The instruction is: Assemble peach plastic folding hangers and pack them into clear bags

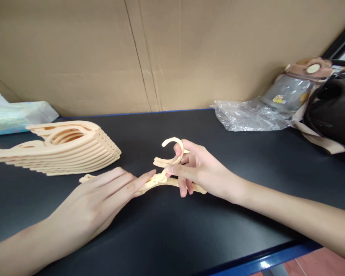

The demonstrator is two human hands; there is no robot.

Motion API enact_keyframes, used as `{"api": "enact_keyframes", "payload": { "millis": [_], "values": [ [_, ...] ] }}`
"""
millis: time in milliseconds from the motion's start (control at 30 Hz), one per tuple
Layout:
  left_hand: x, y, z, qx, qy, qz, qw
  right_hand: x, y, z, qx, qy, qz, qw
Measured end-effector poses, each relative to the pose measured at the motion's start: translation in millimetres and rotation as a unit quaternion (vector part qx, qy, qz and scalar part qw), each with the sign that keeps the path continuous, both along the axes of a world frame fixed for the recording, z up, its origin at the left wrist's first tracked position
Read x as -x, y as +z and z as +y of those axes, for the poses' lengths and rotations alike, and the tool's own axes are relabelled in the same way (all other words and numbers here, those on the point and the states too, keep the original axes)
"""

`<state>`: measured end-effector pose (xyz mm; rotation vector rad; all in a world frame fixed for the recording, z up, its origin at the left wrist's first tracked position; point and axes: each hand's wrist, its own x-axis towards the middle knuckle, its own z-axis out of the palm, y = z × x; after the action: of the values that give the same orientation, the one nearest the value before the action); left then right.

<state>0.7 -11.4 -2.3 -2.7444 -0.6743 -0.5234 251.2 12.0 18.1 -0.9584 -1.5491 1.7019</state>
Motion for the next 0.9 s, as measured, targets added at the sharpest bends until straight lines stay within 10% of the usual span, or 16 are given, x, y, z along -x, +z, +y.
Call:
{"api": "enact_keyframes", "payload": {
  "millis": [900],
  "values": [
    [-7.3,0.9,-1.2,-0.027,0.012,0.008,1.0,0.4,4.8,-5.7,-0.112,-0.025,-0.06,0.992]
  ]
}}
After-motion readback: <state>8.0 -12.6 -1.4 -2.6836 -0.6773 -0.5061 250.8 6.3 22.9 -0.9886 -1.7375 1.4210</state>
